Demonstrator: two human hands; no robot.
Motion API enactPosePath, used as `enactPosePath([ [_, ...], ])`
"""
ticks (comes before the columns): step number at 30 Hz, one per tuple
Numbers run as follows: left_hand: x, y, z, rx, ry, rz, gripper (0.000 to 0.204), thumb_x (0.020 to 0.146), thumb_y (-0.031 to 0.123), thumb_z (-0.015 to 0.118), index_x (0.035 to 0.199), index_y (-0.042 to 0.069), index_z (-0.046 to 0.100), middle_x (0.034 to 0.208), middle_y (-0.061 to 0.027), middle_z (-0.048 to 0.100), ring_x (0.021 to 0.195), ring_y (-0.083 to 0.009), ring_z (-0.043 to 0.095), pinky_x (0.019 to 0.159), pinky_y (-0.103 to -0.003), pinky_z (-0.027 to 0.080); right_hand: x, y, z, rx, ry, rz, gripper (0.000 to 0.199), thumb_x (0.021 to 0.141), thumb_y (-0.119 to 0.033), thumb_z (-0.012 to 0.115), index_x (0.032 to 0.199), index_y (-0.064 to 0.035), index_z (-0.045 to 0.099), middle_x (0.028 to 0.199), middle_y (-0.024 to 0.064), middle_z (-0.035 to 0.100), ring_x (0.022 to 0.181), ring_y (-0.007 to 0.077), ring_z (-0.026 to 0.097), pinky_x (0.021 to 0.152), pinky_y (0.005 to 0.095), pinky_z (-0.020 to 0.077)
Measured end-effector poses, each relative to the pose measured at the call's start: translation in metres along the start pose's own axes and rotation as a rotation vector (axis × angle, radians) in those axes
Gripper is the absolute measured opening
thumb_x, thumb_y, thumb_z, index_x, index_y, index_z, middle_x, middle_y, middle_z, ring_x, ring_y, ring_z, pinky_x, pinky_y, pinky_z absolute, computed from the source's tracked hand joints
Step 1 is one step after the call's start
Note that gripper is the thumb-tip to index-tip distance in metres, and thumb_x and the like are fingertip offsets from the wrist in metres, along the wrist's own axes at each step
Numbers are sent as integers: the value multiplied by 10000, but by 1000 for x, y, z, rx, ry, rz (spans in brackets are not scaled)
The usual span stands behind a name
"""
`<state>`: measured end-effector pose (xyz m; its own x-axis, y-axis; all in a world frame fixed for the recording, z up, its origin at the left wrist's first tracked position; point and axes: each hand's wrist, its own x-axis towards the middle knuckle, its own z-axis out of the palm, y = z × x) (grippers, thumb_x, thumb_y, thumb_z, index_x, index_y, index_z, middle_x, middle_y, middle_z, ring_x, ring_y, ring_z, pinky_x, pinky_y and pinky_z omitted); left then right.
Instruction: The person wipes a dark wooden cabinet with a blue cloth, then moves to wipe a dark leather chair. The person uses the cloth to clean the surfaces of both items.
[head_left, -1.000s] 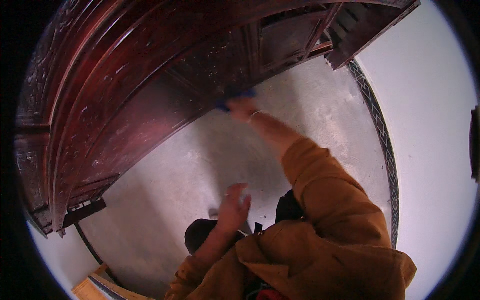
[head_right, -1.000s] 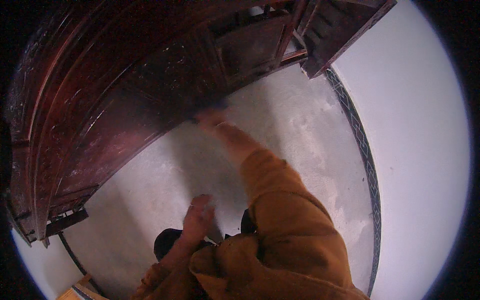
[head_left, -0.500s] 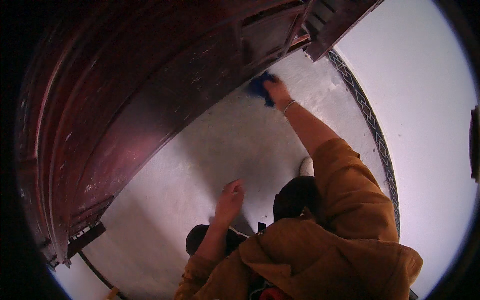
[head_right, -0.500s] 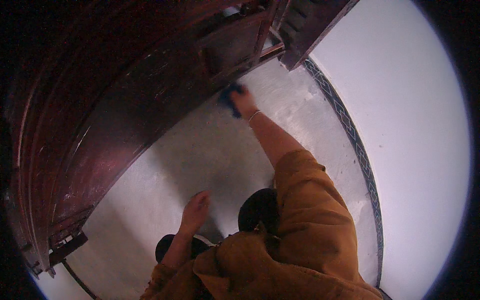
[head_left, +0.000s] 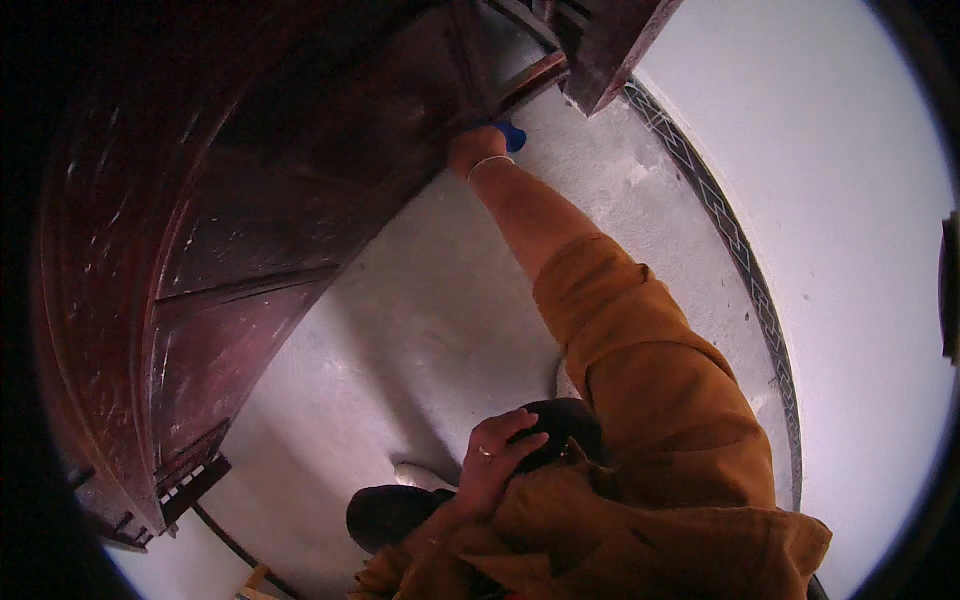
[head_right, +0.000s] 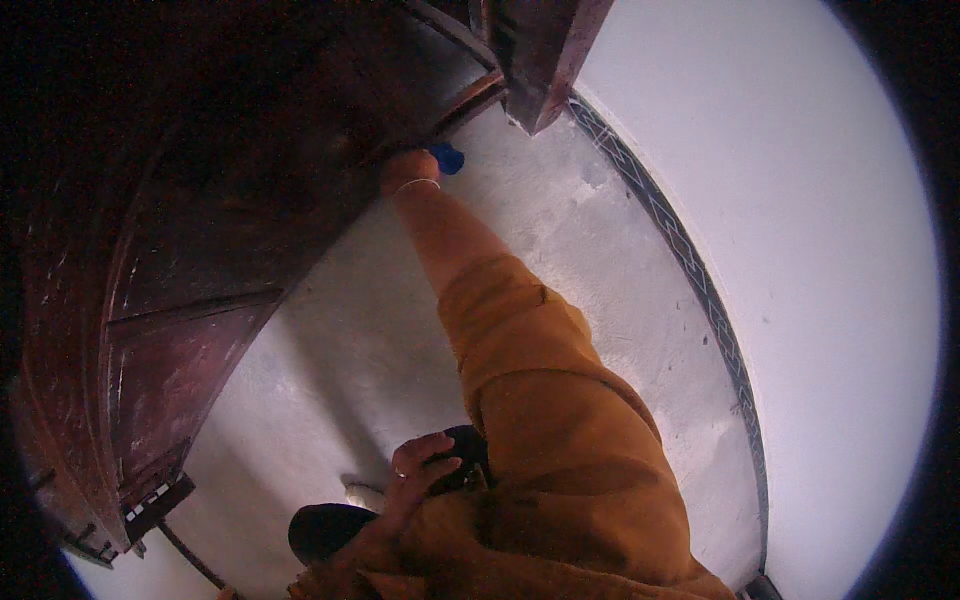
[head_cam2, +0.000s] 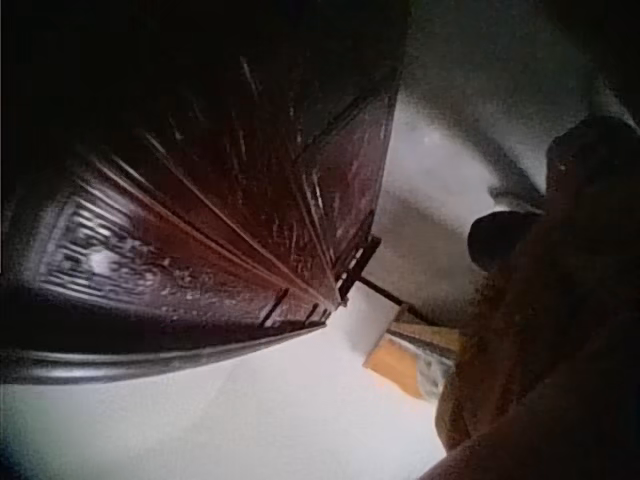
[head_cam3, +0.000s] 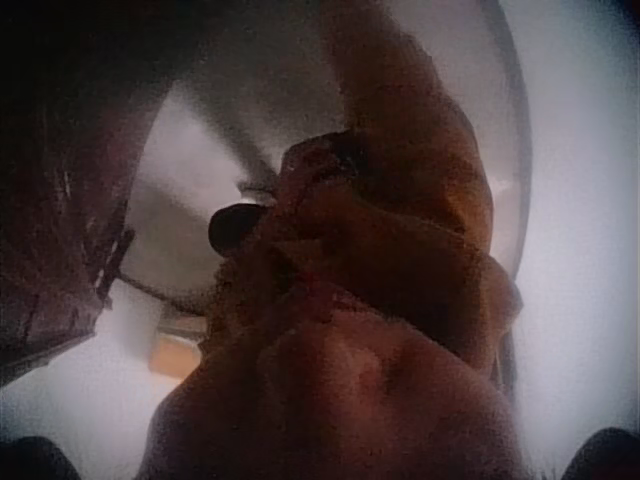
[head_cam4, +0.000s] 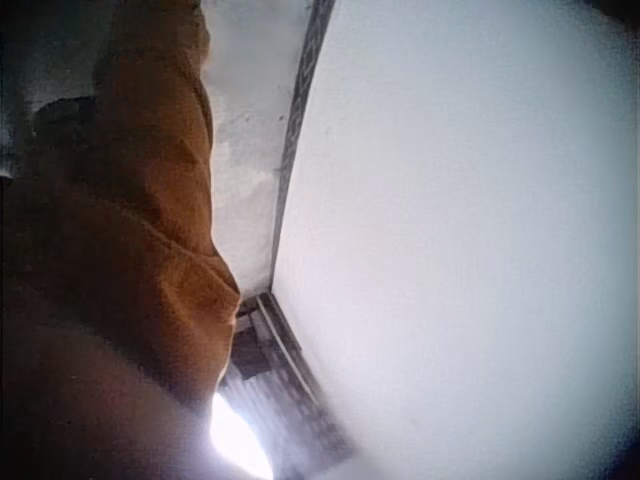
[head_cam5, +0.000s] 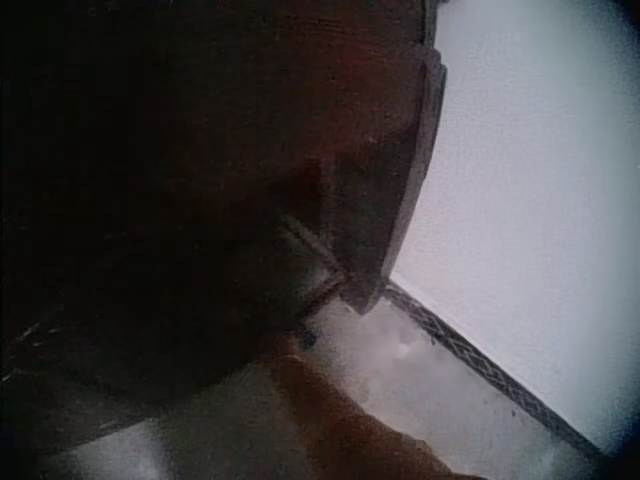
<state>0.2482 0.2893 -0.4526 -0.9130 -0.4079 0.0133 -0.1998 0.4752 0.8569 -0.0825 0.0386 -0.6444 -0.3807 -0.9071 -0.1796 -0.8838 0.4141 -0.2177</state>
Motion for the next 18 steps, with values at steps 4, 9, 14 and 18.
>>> enactPosePath([
  [4,21,19,13,-20,5,-58,372,897,294,600,1210,108,674,1326,-102,587,1263,-326,525,1047,-448,399,-26,13,5,-39,124,-62,240,880,-219,584,1018,-129,759,1132,93,714,1043,304,693,869,427,550],
  [9,30,33,21,-81,56,-85,347,909,247,548,1196,98,675,1329,-114,590,1246,-349,534,1043,-459,395,-76,12,20,492,519,-225,220,785,-131,662,994,-85,710,1034,179,705,872,351,703,856,482,553],
  [14,31,27,20,-99,13,-108,365,856,202,565,1184,85,674,1338,-122,586,1254,-354,526,1039,-469,396,-68,-18,25,401,360,-234,288,824,-95,625,1107,-64,666,1092,164,668,863,346,705,821,470,556],
  [18,34,24,23,-131,89,-124,361,849,177,571,1180,77,673,1324,-132,586,1242,-352,525,1031,-461,408,-39,-45,21,252,164,-173,245,860,-86,584,1088,-58,669,1132,136,647,875,330,713,778,470,556],
])
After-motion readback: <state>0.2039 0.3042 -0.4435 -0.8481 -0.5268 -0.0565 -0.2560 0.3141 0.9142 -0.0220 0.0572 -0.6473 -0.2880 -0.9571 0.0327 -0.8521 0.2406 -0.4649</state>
